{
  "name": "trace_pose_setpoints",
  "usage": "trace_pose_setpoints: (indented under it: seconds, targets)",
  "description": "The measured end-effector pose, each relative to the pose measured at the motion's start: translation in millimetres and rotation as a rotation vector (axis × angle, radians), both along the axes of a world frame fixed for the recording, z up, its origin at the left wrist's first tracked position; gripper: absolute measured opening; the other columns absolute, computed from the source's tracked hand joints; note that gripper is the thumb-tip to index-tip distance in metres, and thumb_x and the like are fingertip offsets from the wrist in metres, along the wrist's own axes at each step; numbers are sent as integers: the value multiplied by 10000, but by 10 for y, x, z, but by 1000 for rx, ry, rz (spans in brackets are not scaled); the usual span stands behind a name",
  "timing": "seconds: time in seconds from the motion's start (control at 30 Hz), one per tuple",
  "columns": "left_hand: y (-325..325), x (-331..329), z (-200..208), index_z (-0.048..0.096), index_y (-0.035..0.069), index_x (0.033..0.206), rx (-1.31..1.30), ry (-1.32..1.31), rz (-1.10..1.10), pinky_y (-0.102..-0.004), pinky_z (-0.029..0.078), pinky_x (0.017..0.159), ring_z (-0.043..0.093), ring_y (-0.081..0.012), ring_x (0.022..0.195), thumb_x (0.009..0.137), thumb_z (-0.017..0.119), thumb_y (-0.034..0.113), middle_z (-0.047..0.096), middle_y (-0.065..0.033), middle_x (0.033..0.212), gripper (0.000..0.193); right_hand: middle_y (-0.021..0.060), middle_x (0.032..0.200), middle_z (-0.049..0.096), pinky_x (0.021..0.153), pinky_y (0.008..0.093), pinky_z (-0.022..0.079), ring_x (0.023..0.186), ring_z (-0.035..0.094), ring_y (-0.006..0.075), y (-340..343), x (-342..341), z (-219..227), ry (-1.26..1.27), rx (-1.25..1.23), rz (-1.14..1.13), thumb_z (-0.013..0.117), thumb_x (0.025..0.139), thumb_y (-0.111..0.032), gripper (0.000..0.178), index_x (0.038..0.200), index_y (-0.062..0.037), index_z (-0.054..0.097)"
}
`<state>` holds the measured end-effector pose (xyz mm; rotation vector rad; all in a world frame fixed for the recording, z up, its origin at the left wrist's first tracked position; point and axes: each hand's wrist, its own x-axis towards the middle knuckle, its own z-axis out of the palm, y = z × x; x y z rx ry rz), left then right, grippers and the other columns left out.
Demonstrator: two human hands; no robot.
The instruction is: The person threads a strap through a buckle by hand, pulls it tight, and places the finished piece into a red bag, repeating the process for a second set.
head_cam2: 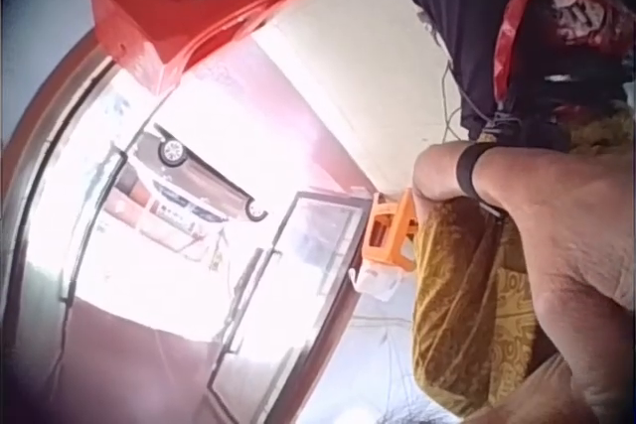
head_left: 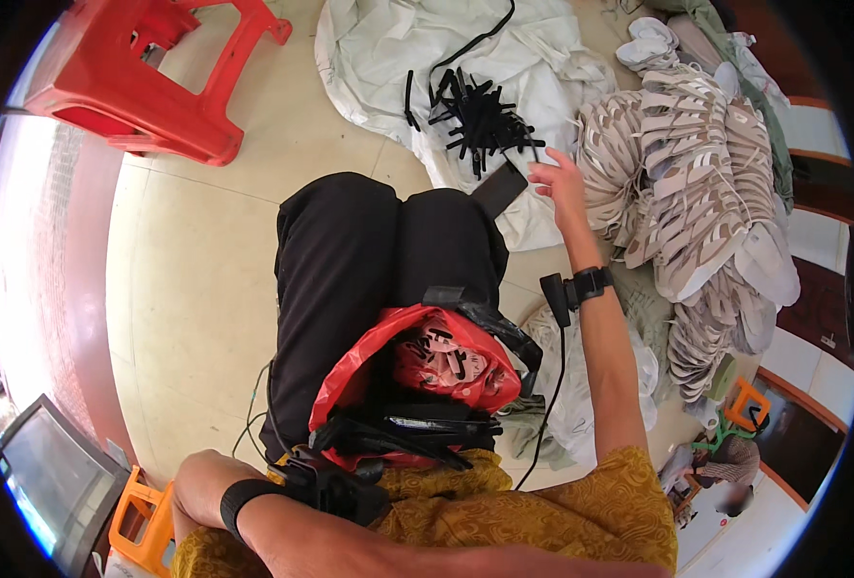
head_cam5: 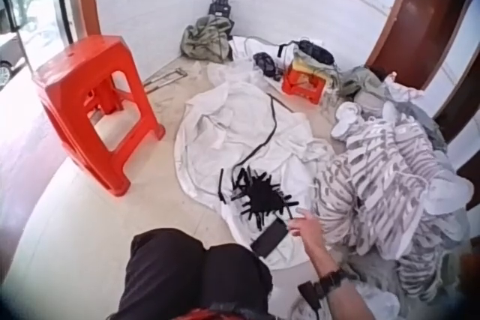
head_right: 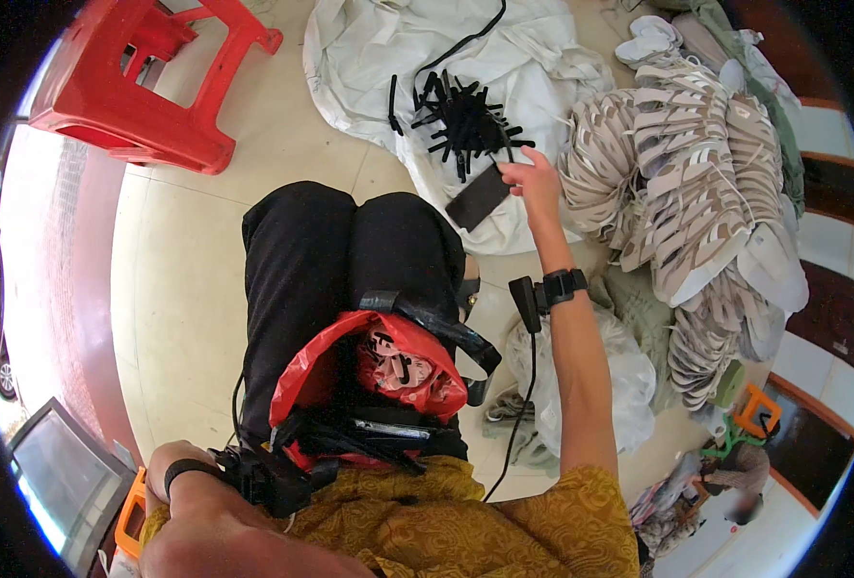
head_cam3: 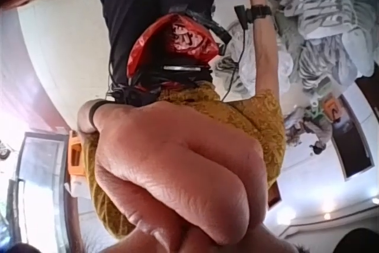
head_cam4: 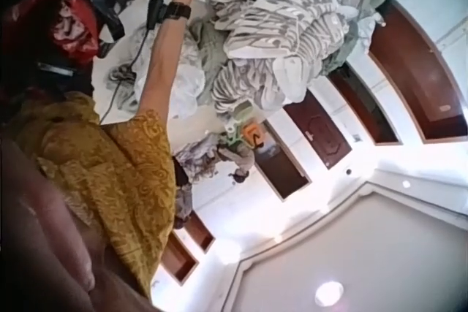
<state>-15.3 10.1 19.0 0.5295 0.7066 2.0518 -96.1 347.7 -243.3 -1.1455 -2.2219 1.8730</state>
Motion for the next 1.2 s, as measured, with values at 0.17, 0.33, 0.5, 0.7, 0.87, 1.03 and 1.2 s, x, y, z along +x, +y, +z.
trace_pose_setpoints:
  seconds: [0.17,0.33,0.5,0.7,0.87,1.03,1.2]
  targets:
    - [46,-6,-39,522,-16,835,-26,-20,-27,-284,464,655,574,-171,731,797,432,16,573,-93,796,104,89,896,579,514,228,421,673,552,117,-94,297,-247,-130,73,143,679,573,-161,602,1125,-39,473]
    - [-124,2,-29,528,-15,819,-53,-48,-84,-286,461,655,574,-172,730,796,434,20,576,-91,786,103,61,927,583,583,215,414,753,547,103,-174,576,-102,-208,-30,233,621,644,-124,503,1120,-48,476]
    - [-85,-70,-56,534,-13,803,-84,-53,-128,-288,458,655,575,-173,728,794,437,23,579,-88,776,104,60,905,588,599,216,415,750,549,104,-227,836,207,-151,-58,228,609,655,-117,475,1107,-37,486]
    - [-103,-115,-39,541,-11,784,-70,-7,-242,-291,454,655,575,-175,726,792,440,27,583,-85,765,108,82,916,588,613,225,423,763,556,124,-398,1149,531,-67,-103,257,596,657,-143,468,1102,-40,492]
    - [161,-206,-468,535,-17,855,-766,635,-312,-264,443,648,569,-174,717,788,465,-3,574,-124,751,97,82,882,598,651,249,446,758,555,125,-609,1438,844,75,-354,211,602,671,-121,421,1074,-38,518]
    - [-217,-142,-1421,510,-7,914,-1025,1423,-181,-338,423,726,542,-308,760,735,438,-33,558,-162,796,195,77,818,611,642,259,434,754,566,141,-1102,1558,1064,339,-96,484,668,601,-218,447,988,-28,548]
    - [-13,-55,-1372,526,-38,869,-883,1718,-413,-414,429,643,529,-344,755,758,504,121,528,-250,808,195,132,764,601,551,326,450,633,580,244,-1310,1789,1180,282,273,546,587,534,-83,392,923,-36,588]
